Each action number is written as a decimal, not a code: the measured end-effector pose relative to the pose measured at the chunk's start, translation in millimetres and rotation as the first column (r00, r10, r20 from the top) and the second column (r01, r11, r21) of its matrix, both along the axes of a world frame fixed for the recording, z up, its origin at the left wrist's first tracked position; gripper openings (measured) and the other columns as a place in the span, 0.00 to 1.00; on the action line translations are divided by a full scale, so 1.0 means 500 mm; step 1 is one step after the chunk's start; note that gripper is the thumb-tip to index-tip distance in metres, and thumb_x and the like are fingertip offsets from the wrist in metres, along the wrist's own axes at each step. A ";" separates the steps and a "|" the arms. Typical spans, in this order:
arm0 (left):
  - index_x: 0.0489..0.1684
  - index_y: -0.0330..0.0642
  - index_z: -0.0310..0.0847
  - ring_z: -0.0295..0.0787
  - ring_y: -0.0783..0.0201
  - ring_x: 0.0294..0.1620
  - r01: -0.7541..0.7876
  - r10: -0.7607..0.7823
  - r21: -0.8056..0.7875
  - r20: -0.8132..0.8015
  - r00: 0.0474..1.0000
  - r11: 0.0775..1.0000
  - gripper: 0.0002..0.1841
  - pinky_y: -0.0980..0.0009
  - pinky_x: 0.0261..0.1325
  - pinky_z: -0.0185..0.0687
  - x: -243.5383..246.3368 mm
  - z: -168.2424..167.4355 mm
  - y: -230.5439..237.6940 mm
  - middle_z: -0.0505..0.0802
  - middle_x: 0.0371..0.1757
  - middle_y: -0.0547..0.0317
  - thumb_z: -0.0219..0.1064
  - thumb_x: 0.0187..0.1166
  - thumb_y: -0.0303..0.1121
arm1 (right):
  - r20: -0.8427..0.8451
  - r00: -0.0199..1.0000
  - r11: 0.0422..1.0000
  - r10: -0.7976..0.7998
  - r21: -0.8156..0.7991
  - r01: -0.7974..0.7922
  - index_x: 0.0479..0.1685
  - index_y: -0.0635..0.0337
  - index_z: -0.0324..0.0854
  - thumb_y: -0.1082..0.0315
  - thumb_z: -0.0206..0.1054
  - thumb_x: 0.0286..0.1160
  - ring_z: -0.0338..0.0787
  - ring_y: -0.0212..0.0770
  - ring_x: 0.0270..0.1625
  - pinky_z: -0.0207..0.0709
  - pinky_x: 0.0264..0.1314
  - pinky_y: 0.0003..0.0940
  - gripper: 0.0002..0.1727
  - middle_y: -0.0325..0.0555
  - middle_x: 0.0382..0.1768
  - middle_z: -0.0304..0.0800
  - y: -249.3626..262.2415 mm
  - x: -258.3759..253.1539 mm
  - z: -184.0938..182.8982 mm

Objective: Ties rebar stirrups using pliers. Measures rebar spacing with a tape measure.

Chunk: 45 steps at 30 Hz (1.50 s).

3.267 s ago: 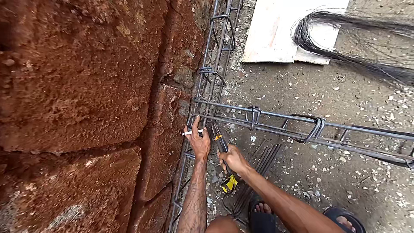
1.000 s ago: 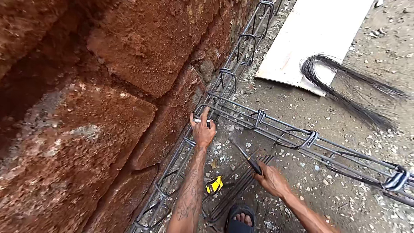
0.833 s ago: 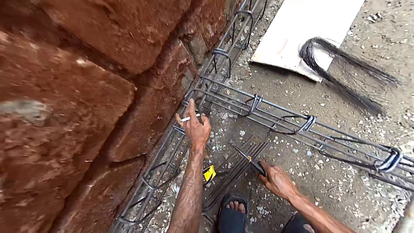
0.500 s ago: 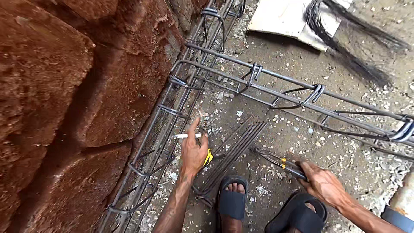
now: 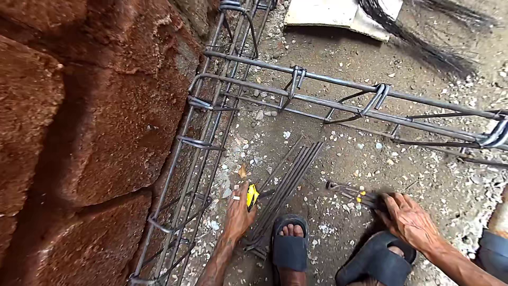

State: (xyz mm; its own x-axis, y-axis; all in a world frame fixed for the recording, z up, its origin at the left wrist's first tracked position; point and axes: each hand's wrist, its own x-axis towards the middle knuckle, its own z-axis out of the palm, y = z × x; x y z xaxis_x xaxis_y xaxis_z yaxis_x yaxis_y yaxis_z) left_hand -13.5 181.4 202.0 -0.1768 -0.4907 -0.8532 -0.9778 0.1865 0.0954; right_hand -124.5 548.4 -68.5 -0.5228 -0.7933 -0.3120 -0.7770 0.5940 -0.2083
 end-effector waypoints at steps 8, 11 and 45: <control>0.85 0.19 0.53 0.85 0.55 0.68 -0.177 0.239 0.162 -0.693 0.680 0.971 0.45 0.65 0.68 0.83 0.131 -0.209 0.042 0.83 0.71 0.34 0.76 0.64 0.22 | 0.204 0.976 0.953 -0.075 -0.274 0.131 0.63 0.68 0.84 0.40 0.56 0.77 0.92 0.62 0.52 0.86 0.54 0.54 0.37 0.63 0.52 0.90 -0.145 0.043 0.135; 0.82 0.18 0.55 0.88 0.64 0.65 0.043 0.280 0.287 -0.951 0.129 0.957 0.49 0.66 0.65 0.89 0.093 -0.355 0.126 0.85 0.70 0.39 0.80 0.66 0.41 | 0.500 0.858 0.878 -0.116 -0.352 0.324 0.76 0.67 0.74 0.31 0.54 0.80 0.89 0.40 0.59 0.84 0.62 0.37 0.46 0.55 0.59 0.89 -0.208 0.047 0.195; 0.48 0.35 0.87 0.90 0.70 0.34 0.284 0.444 0.751 -0.603 0.663 0.596 0.18 0.73 0.41 0.88 -0.028 -0.365 0.425 0.93 0.35 0.61 0.77 0.56 0.21 | 0.686 0.691 0.918 -0.230 -0.082 0.387 0.83 0.61 0.70 0.47 0.64 0.80 0.87 0.59 0.66 0.78 0.68 0.59 0.37 0.62 0.66 0.85 0.142 0.099 0.291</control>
